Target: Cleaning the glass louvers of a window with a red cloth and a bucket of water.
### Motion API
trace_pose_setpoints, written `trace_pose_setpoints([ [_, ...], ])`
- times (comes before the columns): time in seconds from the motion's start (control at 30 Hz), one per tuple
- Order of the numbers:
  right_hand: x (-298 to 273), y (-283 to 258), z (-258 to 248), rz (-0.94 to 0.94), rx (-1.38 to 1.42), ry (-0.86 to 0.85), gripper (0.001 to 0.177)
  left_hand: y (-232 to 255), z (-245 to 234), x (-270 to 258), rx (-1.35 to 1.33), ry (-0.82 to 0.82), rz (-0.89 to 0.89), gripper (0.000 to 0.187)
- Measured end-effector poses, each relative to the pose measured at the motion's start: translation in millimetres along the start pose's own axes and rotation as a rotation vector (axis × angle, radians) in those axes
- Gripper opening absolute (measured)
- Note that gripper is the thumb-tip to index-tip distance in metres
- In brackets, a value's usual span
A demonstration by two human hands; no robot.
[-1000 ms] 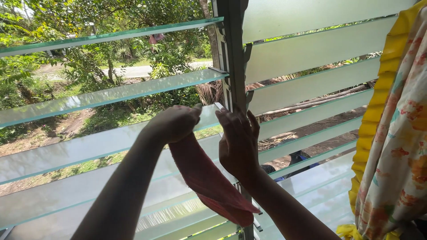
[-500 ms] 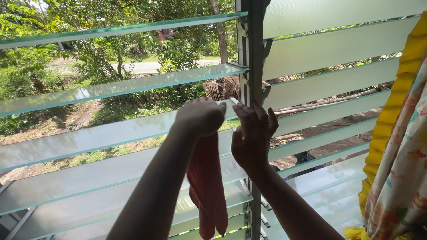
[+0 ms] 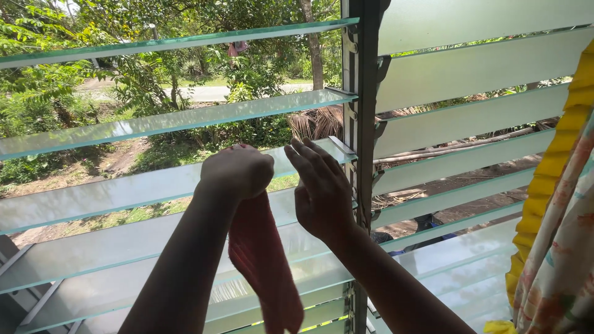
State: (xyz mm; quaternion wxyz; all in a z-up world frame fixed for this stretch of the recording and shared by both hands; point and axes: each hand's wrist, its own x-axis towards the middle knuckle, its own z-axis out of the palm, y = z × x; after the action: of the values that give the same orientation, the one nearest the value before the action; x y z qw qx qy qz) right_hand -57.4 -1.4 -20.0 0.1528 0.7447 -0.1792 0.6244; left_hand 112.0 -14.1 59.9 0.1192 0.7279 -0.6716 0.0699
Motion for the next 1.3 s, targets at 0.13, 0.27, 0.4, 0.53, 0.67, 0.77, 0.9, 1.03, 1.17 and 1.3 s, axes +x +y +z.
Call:
trace_pose_setpoints([
  [0.13,6.0,7.1,5.6,0.049,-0.183,-0.074,0.056,25.7,11.7,8.7,0.135,0.035,0.226,0.045],
  [0.27,3.2,7.8,5.4,0.092,-0.228,-0.142,0.069,11.5,9.6,11.6,0.065,0.079,0.421,0.038],
  [0.4,0.0,7.6,-0.1,0.043,-0.306,-0.219,0.076,-22.8,-30.6,-30.8,0.215,-0.099,0.164,0.033],
  [0.53,2.4,2.9,-1.6,0.027,-0.337,-0.244,0.078,-51.3,-19.4,-13.2,0.295,-0.068,0.234,0.031],
  [0.67,0.5,2.4,3.4,0.015,-0.359,-0.223,0.077,-11.8,7.4,11.8,0.225,0.03,0.318,0.031],
  [0.77,0.9,4.3,8.1,0.036,-0.363,-0.202,0.073,14.6,1.6,2.8,0.128,0.093,0.393,0.033],
  [0.9,2.1,6.6,10.4,0.059,-0.378,-0.184,0.064,1.8,-16.4,-17.3,0.193,0.017,0.238,0.035],
  [1.03,0.6,5.9,8.1,0.064,-0.4,-0.211,0.068,-22.9,-42.8,-35.5,0.249,-0.118,0.05,0.036],
  [1.17,3.5,-0.9,10.4,0.052,-0.382,-0.175,0.069,-9.6,-25.3,-18.2,0.18,-0.112,0.044,0.035],
  [1.3,6.2,-10.8,27.8,0.052,-0.209,-0.082,0.073,-5.3,0.8,-3.9,0.21,0.069,0.353,0.037],
])
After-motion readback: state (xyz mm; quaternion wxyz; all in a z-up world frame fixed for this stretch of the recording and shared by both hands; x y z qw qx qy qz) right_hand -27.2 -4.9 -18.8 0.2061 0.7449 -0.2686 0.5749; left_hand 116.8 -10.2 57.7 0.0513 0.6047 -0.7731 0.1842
